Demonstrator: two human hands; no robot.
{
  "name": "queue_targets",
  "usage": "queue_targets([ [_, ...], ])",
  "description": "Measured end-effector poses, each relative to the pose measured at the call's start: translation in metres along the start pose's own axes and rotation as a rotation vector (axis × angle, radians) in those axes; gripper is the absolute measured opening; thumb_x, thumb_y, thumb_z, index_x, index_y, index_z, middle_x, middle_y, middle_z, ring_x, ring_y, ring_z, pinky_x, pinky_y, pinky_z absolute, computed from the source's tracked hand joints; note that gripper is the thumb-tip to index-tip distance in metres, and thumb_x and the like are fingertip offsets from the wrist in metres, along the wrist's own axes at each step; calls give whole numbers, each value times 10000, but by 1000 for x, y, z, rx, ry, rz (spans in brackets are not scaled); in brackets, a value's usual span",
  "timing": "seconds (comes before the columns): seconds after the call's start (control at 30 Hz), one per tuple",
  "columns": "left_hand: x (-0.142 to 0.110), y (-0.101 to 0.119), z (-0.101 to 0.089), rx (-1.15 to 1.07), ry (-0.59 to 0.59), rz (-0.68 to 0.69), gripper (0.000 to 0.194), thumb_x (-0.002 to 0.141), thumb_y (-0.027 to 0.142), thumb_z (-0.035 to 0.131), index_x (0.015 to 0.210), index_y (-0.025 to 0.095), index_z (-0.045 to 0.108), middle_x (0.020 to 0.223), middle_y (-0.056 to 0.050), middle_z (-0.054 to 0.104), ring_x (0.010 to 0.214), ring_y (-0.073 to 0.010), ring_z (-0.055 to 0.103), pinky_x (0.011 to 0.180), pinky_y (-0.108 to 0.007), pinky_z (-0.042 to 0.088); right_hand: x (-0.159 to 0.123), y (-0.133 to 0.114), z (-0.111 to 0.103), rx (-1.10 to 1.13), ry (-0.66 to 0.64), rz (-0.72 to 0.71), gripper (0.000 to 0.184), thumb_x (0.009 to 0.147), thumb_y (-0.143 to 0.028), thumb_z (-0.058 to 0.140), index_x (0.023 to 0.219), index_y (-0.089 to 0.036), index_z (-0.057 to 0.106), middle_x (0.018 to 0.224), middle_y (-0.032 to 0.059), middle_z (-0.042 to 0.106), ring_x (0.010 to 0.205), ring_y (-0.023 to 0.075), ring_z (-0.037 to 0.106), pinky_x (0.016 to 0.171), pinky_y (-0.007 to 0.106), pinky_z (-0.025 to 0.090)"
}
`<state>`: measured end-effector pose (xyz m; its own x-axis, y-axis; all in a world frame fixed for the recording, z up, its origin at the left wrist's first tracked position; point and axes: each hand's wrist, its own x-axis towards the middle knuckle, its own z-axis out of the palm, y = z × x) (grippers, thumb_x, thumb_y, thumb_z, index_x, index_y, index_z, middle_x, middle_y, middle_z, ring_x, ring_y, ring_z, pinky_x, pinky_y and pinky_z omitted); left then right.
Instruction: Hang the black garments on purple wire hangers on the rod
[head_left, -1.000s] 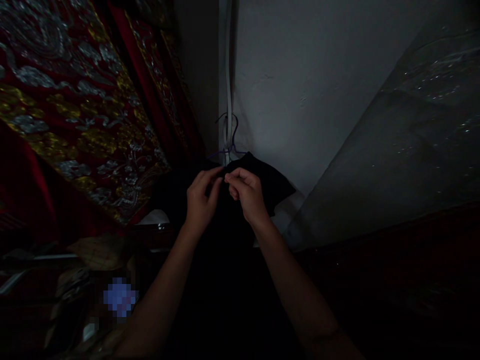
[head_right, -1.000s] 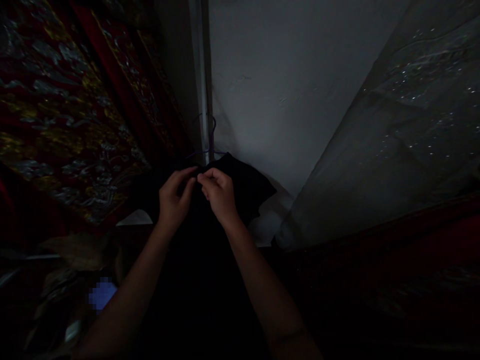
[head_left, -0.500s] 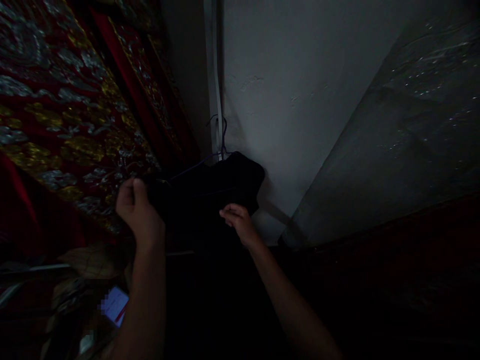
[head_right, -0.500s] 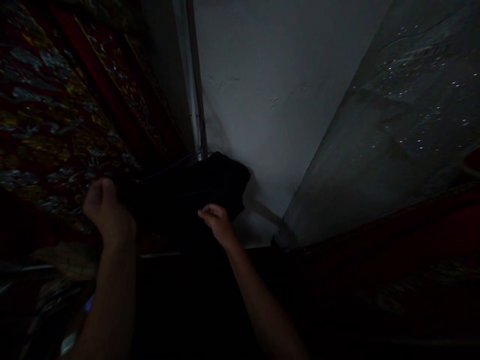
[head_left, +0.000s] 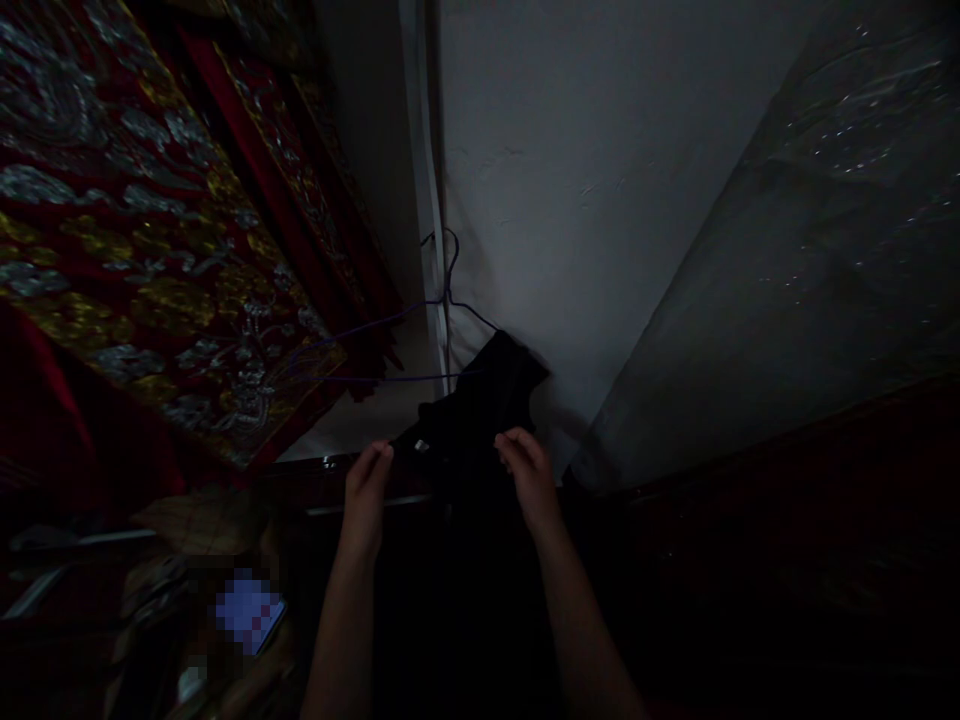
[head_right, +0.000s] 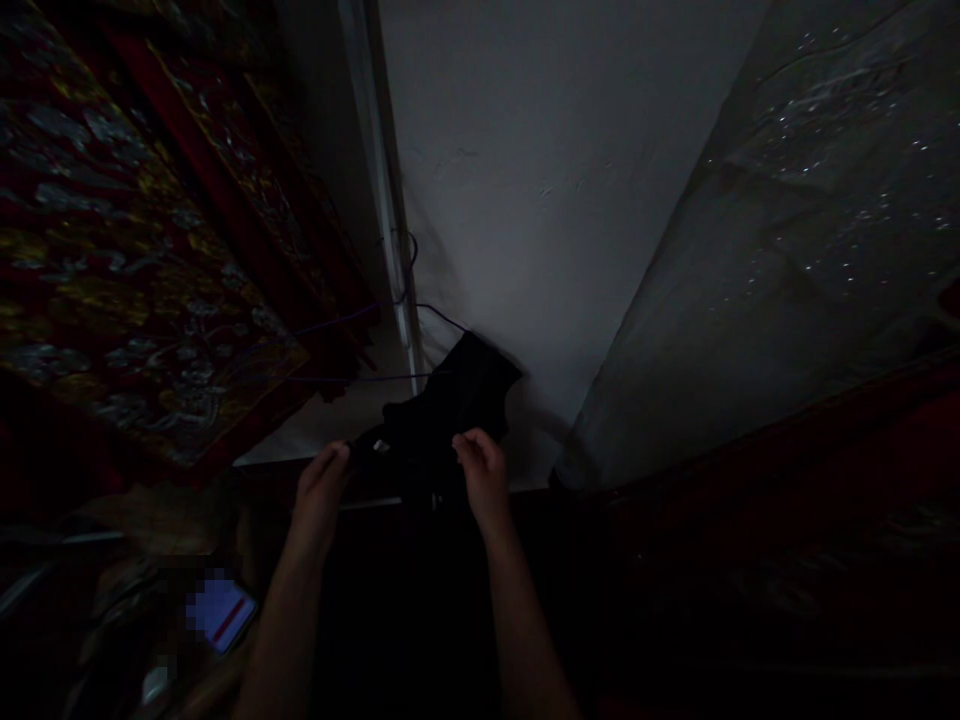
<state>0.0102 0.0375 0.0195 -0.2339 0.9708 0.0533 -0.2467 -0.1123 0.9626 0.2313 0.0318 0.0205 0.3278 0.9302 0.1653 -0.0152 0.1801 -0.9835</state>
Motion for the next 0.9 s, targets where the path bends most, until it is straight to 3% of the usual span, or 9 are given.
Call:
queue_targets([
  [0.13, -19, 19, 30, 21, -147, 91, 291, 828, 473, 713, 893, 192, 682, 840, 3, 652, 794, -143, 605, 735, -225, 477, -9, 4, 5, -27, -92, -37, 275, 806, -449, 670, 952, -215, 653, 960, 59, 692, 954, 228, 648, 876, 351, 495],
  [0.23, -30, 29, 54, 151, -248, 225, 222, 868, 421, 679, 886, 200, 692, 914, -23, 668, 886, -175, 625, 825, -260, 489, -24, -6, 17, 44, -344, -95, 455, 814, -346, 711, 1233, -250, 563, 1270, 64, 639, 1199, 225, 598, 1050, 369, 445],
  [0.33, -33, 35, 64, 292, -241, 405, 220, 896, 417, 638, 871, 206, 693, 982, -51, 640, 992, -210, 612, 913, -304, 484, -31, -23, 27, 14, -468, -148, 505, 818, -229, 669, 1301, -253, 524, 1288, 51, 634, 1199, 211, 598, 1065, 366, 442],
  [0.43, -28, 35, 52, 374, -252, 449, 242, 933, 445, 582, 957, 219, 665, 1049, -65, 626, 1064, -218, 598, 971, -324, 476, -25, -43, 27, -60, -567, -194, 349, 837, -161, 551, 1164, -232, 650, 1119, 30, 708, 1040, 211, 659, 1011, 381, 477],
  [0.53, -22, 25, 27, 399, -517, 271, 363, 954, 491, 531, 1187, 229, 627, 1124, -90, 681, 1067, -231, 647, 963, -353, 521, -5, -67, 21, -135, -665, -293, 278, 815, -134, 518, 957, -214, 743, 909, 13, 740, 887, 209, 687, 897, 358, 521],
  [0.67, -17, 3, -5, 566, -746, 148, 337, 875, 419, 671, 1158, 244, 720, 1091, -83, 760, 997, -274, 714, 910, -399, 577, 39, -94, 13, -109, -512, -446, 239, 794, -143, 559, 918, -216, 750, 909, 18, 746, 911, 208, 690, 875, 339, 518],
  [0.73, -12, -2, -18, 646, -739, 181, 268, 865, 348, 684, 1113, 269, 749, 1064, -63, 777, 950, -272, 736, 864, -384, 594, 65, -96, 12, -116, -452, -515, 277, 765, -134, 599, 990, -220, 736, 1011, 25, 742, 996, 216, 680, 928, 349, 500],
  [0.8, -3, 2, -30, 680, -646, 251, 244, 858, 304, 682, 1087, 277, 763, 1050, -59, 783, 931, -266, 746, 850, -358, 594, 91, -86, 12, -221, -446, -560, 391, 726, -107, 639, 1091, -225, 716, 1093, 34, 729, 1034, 222, 670, 955, 357, 484],
  [0.9, 16, 20, -47, 687, -532, 314, 226, 829, 297, 702, 1039, 266, 776, 1027, -62, 787, 931, -270, 745, 872, -350, 579, 121, -59, 10, -475, -415, -536, 383, 721, -132, 707, 1095, -215, 717, 1037, 60, 741, 938, 229, 678, 904, 365, 486],
])
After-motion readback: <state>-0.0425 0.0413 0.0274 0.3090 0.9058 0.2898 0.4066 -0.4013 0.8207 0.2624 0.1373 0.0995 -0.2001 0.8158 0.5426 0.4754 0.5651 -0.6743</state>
